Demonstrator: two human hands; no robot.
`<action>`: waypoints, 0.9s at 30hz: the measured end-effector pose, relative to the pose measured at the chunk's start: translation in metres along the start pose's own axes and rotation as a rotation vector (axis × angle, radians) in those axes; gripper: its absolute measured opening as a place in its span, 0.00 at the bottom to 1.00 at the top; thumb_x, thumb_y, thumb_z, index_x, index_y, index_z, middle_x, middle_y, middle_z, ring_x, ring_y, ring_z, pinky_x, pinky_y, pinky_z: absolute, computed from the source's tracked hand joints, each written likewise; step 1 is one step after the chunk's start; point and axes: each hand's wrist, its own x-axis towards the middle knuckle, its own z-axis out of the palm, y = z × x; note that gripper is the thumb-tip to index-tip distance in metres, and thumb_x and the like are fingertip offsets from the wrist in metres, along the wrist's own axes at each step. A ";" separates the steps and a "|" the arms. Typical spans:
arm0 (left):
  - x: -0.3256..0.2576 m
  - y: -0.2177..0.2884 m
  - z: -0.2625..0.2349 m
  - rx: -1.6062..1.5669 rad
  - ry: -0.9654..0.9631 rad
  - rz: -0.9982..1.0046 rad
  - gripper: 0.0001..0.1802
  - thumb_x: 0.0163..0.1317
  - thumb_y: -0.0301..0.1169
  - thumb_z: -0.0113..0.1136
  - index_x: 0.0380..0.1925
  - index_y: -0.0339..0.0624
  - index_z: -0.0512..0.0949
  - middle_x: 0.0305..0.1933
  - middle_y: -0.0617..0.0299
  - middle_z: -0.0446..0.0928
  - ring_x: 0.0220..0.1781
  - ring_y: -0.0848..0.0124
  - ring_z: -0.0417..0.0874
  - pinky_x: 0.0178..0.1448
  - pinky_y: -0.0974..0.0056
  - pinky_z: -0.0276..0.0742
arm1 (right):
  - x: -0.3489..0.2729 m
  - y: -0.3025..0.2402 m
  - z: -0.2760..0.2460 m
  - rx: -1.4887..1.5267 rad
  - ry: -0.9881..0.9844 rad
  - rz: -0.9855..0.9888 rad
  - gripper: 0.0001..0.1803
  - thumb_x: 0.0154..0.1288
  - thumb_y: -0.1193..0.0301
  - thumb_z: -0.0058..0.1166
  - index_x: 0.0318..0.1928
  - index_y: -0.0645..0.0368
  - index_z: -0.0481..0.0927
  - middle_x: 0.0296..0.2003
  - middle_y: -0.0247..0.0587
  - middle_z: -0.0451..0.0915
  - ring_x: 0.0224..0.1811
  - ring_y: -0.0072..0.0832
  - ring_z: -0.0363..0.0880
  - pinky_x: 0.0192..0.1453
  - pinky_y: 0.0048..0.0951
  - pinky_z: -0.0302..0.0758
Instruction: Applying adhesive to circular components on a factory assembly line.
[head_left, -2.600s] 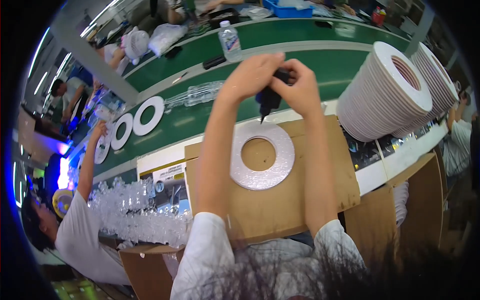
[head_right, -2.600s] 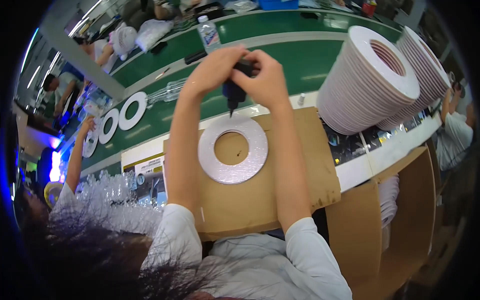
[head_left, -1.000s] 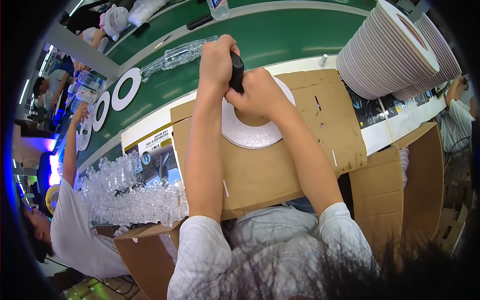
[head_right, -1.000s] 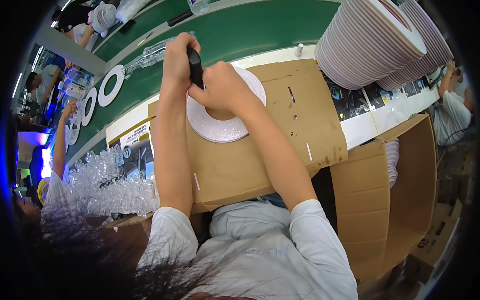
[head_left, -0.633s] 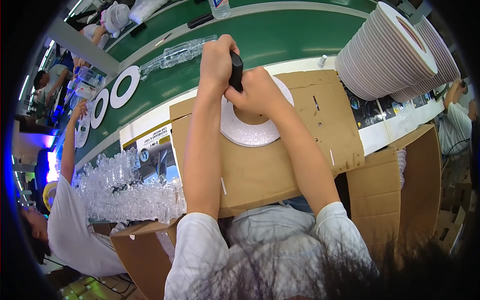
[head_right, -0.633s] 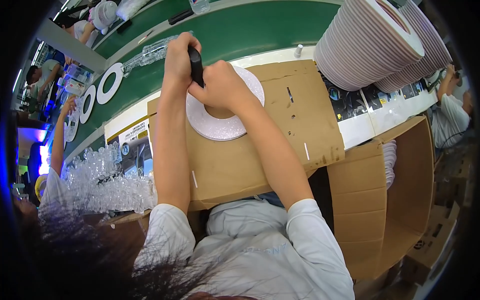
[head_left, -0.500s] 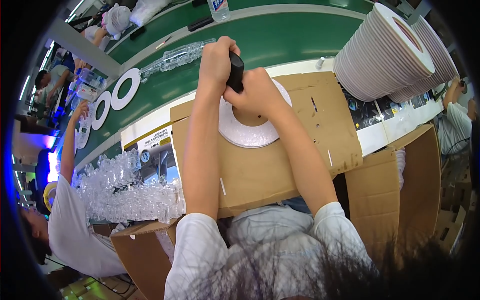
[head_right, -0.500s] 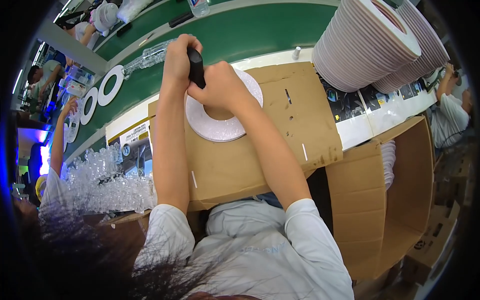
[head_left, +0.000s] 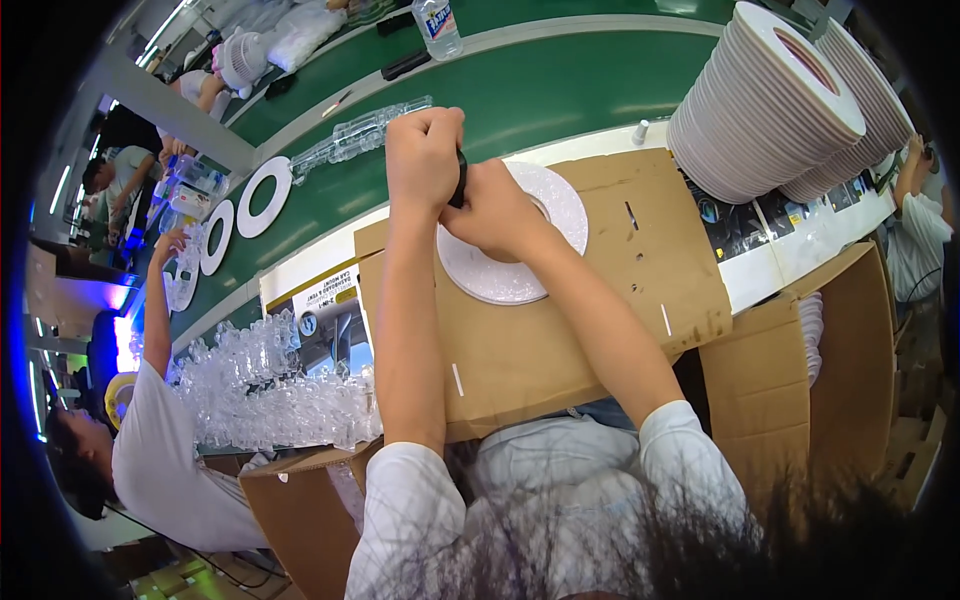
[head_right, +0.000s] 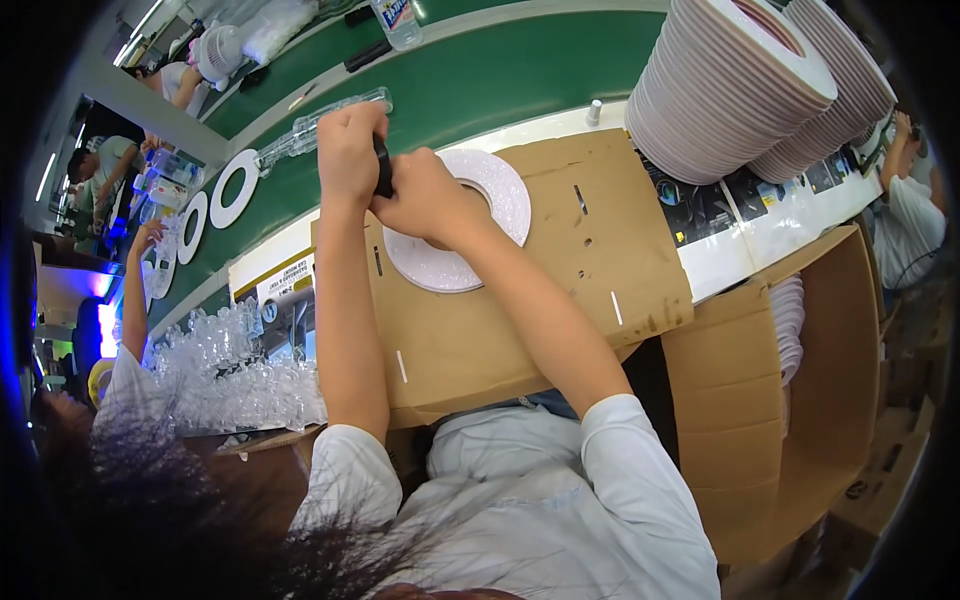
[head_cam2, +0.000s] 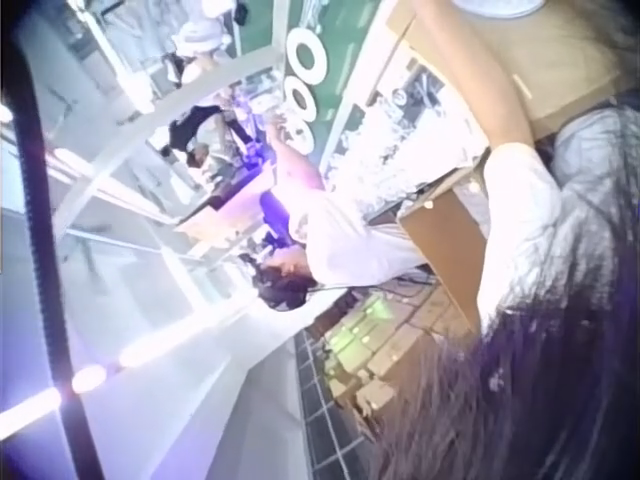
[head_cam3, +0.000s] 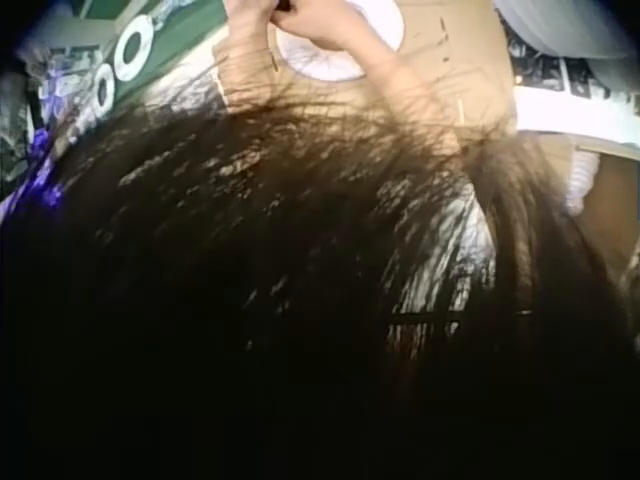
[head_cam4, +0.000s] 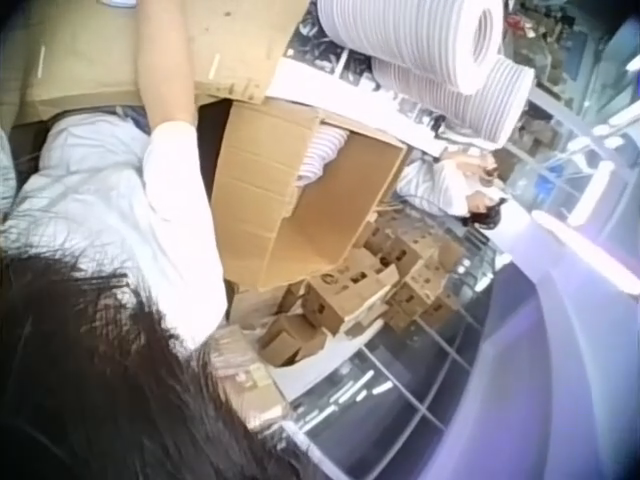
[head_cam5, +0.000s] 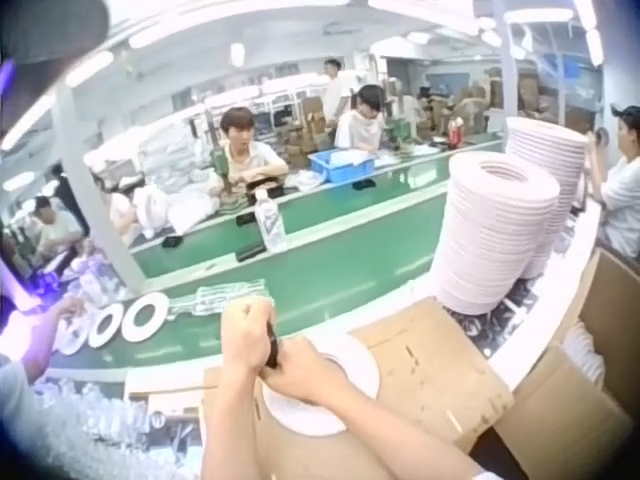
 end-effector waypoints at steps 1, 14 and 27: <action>0.000 -0.001 -0.002 0.029 0.003 -0.014 0.21 0.59 0.38 0.53 0.12 0.34 0.68 0.15 0.65 0.64 0.21 0.74 0.63 0.28 0.64 0.57 | 0.000 -0.004 -0.001 0.001 0.000 0.005 0.11 0.51 0.69 0.60 0.24 0.67 0.81 0.23 0.58 0.81 0.28 0.52 0.81 0.37 0.43 0.78; 0.004 -0.019 -0.004 0.153 -0.014 -0.007 0.18 0.53 0.36 0.50 0.13 0.31 0.73 0.14 0.55 0.68 0.20 0.69 0.66 0.27 0.62 0.60 | -0.003 -0.005 0.001 -0.003 -0.044 0.084 0.10 0.53 0.69 0.58 0.27 0.66 0.82 0.24 0.57 0.81 0.28 0.52 0.82 0.38 0.43 0.79; -0.001 -0.014 -0.003 0.136 -0.002 0.009 0.15 0.54 0.32 0.50 0.16 0.31 0.73 0.15 0.54 0.69 0.20 0.69 0.68 0.28 0.62 0.61 | -0.008 -0.012 -0.003 0.032 -0.046 0.155 0.12 0.53 0.68 0.61 0.27 0.66 0.81 0.23 0.54 0.82 0.28 0.49 0.82 0.35 0.42 0.77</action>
